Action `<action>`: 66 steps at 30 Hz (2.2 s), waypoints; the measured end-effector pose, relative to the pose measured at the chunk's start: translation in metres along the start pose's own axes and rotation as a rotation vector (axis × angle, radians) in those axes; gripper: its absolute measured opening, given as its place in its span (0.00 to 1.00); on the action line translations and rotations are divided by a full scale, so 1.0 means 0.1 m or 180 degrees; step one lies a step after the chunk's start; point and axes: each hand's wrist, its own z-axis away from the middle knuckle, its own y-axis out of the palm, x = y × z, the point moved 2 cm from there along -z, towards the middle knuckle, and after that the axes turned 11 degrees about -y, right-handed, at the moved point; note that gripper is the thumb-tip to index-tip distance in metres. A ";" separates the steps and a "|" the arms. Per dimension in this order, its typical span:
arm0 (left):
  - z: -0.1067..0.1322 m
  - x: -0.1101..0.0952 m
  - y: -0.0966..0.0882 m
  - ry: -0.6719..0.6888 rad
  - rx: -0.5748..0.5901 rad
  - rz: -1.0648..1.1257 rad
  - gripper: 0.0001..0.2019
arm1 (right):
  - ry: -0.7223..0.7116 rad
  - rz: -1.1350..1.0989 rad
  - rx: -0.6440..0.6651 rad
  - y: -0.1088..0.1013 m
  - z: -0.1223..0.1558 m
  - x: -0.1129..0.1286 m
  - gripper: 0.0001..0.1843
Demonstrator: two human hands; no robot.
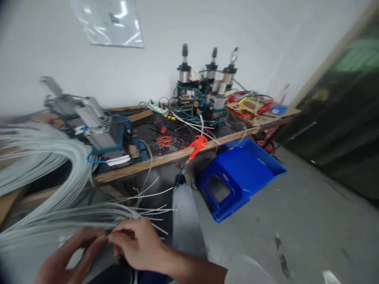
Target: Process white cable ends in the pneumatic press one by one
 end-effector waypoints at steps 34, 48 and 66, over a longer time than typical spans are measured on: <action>0.21 -0.34 0.14 -0.0807 0.0076 0.1109 0.13 | 0.0617 -0.0685 0.0450 -0.15 0.16 -0.21 0.22; 0.15 -0.36 0.42 -0.1333 -0.0563 0.2942 0.12 | 0.0905 -0.2237 -0.0071 0.08 0.02 0.15 0.18; 0.17 -0.27 0.18 -0.1238 0.0018 0.1981 0.10 | 0.1054 -0.2200 -0.0026 0.04 0.07 0.09 0.17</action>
